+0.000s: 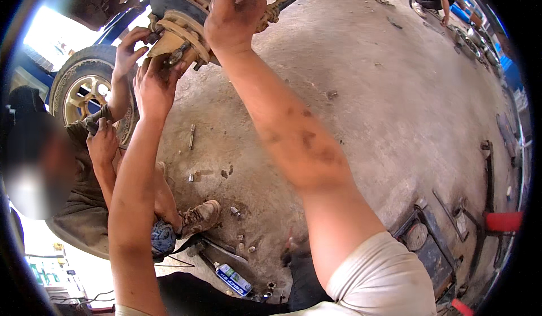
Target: The person works on a vehicle's wheel hub assembly while sitting on the floor. They use a socket wrench and other hand tools to tighten bolts on the hub, with another person assisting nearby.
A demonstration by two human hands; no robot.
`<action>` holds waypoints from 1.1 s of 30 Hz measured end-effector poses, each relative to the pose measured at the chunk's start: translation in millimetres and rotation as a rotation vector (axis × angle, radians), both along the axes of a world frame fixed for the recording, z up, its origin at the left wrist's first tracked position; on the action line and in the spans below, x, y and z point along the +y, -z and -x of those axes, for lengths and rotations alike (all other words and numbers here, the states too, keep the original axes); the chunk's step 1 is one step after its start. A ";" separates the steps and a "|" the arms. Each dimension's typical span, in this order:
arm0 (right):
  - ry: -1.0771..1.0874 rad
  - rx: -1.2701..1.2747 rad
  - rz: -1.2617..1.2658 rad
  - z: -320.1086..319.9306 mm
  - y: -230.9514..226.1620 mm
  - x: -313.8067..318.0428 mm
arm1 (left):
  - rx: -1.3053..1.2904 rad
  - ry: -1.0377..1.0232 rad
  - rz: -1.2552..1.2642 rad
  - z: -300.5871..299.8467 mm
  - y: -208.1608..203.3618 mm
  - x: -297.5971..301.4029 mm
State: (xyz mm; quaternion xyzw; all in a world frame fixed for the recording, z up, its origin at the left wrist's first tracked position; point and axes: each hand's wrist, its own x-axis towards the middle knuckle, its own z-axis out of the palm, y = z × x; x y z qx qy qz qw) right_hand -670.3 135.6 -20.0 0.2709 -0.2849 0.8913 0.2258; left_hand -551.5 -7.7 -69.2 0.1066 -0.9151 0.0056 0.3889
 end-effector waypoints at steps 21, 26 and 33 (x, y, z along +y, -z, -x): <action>0.303 -0.122 -0.036 44.9 11.0 7.9 | -0.335 -0.221 0.396 12.2 -20.2 8.5; 0.244 -0.187 -0.069 46.5 7.5 4.6 | -0.406 -0.223 0.614 13.2 -25.3 0.0; 0.212 -0.175 -0.021 46.2 6.2 3.7 | -0.466 -0.342 0.608 14.3 -27.5 1.8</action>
